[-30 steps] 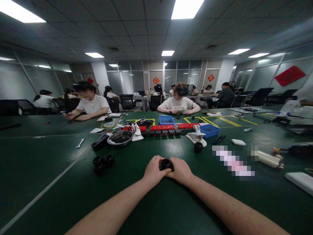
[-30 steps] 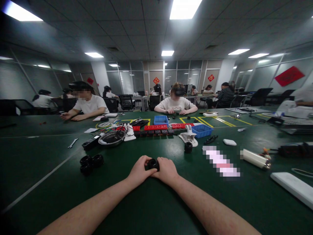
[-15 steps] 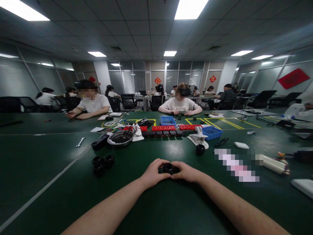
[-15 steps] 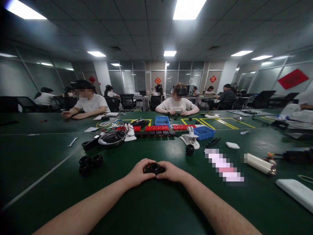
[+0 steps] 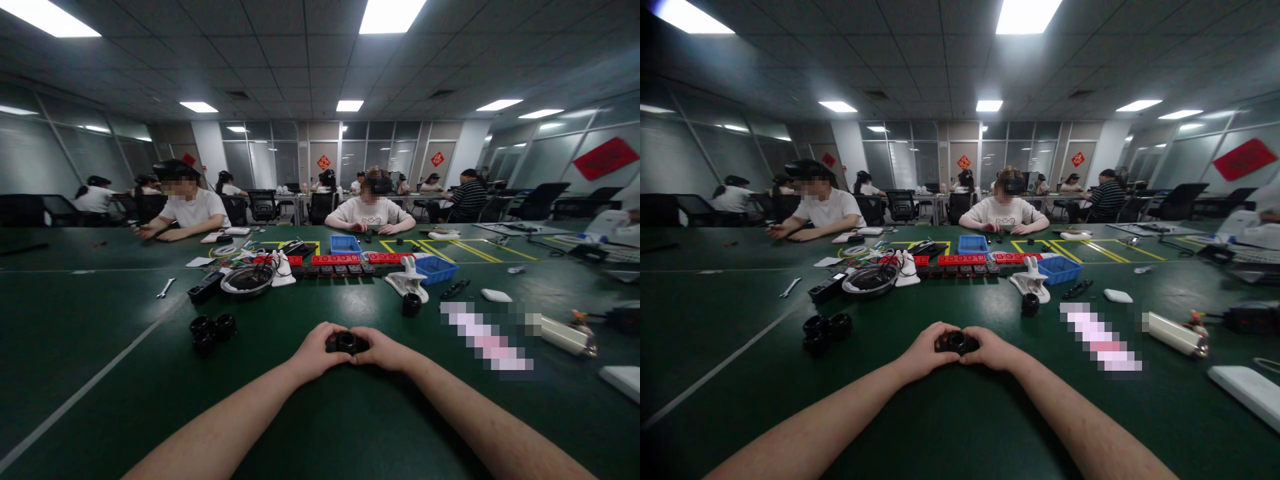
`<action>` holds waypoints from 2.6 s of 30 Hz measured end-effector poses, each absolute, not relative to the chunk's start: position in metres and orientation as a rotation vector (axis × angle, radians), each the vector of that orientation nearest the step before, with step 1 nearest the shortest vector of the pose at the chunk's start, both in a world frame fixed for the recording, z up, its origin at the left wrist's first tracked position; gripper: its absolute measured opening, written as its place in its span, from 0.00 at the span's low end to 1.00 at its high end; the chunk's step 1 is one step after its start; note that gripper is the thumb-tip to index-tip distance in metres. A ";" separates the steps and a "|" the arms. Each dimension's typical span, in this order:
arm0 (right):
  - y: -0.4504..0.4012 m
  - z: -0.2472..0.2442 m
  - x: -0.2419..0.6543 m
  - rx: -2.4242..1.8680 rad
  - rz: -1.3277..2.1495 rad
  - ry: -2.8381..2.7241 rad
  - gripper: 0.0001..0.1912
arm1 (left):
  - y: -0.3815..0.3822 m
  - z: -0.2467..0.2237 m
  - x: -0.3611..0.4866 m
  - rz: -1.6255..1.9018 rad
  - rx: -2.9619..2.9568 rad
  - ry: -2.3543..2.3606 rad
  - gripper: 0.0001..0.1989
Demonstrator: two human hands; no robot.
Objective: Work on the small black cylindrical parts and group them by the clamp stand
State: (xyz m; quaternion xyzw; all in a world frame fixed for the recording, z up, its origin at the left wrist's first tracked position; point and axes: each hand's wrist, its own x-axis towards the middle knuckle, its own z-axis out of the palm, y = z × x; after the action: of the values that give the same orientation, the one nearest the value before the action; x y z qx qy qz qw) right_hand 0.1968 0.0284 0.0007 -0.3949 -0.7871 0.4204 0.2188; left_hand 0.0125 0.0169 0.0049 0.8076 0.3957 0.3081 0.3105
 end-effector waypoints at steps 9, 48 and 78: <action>0.027 -0.001 0.195 -1.151 1.127 -2.144 0.16 | 0.014 0.008 0.014 0.816 2.102 1.087 0.22; 0.027 0.009 0.199 -0.983 1.327 -2.234 0.19 | 0.019 0.009 0.008 0.765 2.164 0.937 0.19; 0.023 -0.003 0.191 -0.983 0.917 -2.215 0.35 | 0.013 0.009 0.012 0.860 2.152 1.057 0.22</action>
State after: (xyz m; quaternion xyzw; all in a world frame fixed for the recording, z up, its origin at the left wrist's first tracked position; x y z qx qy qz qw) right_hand 0.1915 0.0228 -0.0029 -0.3651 -0.8228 0.3405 0.2718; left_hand 0.0115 0.0134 0.0093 0.8079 0.3967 0.3227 0.2928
